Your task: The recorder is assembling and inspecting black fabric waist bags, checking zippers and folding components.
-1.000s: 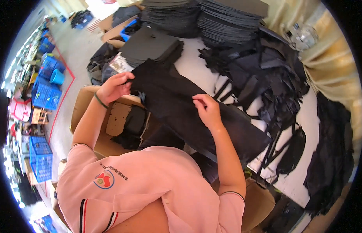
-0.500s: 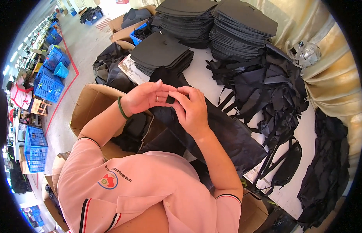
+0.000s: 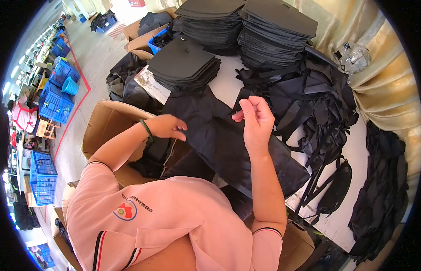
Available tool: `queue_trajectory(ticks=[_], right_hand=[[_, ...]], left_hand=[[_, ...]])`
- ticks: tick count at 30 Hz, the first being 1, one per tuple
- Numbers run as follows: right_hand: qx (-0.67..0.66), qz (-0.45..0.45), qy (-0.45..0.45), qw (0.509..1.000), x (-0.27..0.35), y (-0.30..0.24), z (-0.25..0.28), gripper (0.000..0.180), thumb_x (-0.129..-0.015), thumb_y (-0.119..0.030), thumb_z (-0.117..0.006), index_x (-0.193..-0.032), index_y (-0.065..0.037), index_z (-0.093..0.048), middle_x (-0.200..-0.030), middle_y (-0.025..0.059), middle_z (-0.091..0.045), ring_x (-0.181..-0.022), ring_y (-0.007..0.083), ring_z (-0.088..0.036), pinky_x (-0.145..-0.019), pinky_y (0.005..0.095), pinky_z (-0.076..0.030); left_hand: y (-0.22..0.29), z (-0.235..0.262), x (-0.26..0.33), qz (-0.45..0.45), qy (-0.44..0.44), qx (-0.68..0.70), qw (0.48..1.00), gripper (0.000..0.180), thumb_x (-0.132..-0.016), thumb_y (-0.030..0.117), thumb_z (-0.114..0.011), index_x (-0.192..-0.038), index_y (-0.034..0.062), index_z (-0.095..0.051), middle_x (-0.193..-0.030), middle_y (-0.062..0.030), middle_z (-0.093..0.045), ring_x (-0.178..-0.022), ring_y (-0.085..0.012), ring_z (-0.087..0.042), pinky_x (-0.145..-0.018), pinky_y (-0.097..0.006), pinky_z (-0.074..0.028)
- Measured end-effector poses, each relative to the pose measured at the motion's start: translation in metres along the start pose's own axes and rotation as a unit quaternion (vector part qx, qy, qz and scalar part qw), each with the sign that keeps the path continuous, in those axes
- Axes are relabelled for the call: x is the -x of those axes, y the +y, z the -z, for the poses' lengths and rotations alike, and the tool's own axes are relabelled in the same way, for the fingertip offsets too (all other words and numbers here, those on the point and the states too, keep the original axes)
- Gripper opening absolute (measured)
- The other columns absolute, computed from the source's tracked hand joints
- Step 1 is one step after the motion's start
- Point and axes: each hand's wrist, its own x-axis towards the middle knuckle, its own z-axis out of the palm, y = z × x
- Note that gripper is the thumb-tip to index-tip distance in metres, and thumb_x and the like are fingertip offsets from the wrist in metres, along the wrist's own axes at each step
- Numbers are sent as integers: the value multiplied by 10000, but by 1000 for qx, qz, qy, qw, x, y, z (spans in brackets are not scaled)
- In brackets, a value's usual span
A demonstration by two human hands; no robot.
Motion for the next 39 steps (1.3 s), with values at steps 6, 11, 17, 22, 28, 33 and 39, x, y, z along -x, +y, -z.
queue_trajectory(ticks=[6, 11, 17, 22, 28, 33, 39], right_hand=[[56, -12, -43, 997, 6, 12, -9, 113, -958, -76, -594, -1037, 1, -619, -864, 41, -665, -662, 83, -602, -630, 209, -486], [96, -51, -72, 991, 16, 19, -8, 121, -969, -71, -567, -1050, 4, -616, -876, 43, -666, -686, 86, -604, -669, 217, -498], [75, -73, -70, 992, 15, 19, -3, 134, -958, -72, -589, -1055, 12, -628, -886, 42, -665, -698, 84, -600, -674, 216, -502], [56, -81, -72, 993, 13, 28, -9, 136, -953, -88, -605, -1048, 5, -633, -880, 28, -659, -699, 73, -581, -662, 215, -496], [148, -25, 1, 989, 6, 42, -14, 102, -920, -82, -649, -962, 8, -628, -766, -19, -610, -630, 41, -528, -585, 197, -439], [242, 89, 58, 964, -21, 33, -13, 84, -878, -71, -662, -904, -3, -620, -700, 46, -618, -562, 80, -526, -533, 239, -429], [261, 59, 79, 960, -23, 28, -12, 85, -852, -85, -672, -862, -14, -628, -675, 41, -617, -537, 96, -536, -530, 259, -439]], left_hand=[[-15, 75, -54, -97, 451, -113, 880, 429, -781, 284, -761, -1131, 78, -623, -1163, -119, -624, -1150, -321, -544, -957, -414, -440], [-48, 107, -71, 33, 305, -92, 947, 472, -776, 316, -762, -1172, 98, -626, -1155, -115, -634, -1125, -332, -563, -958, -416, -446], [-57, 114, -76, -43, 303, -179, 935, 438, -810, 353, -722, -1158, 99, -642, -1116, -110, -645, -1065, -338, -580, -915, -416, -468], [-62, 99, -79, -72, 319, -238, 915, 330, -886, 275, -643, -1158, 89, -638, -1085, -120, -651, -1019, -332, -598, -895, -423, -482], [6, 111, -39, -54, 475, -83, 875, 314, -892, 58, -530, -1194, 6, -599, -932, -163, -680, -792, -289, -666, -727, -372, -521], [92, 114, 22, -151, 448, 214, 855, 282, -959, 33, -493, -1222, -13, -583, -799, 46, -563, -705, 4, -467, -619, -177, -414], [116, 103, 39, -180, 436, 132, 872, 287, -916, -5, -513, -1191, -20, -593, -764, -25, -582, -684, -50, -504, -628, -217, -450]])
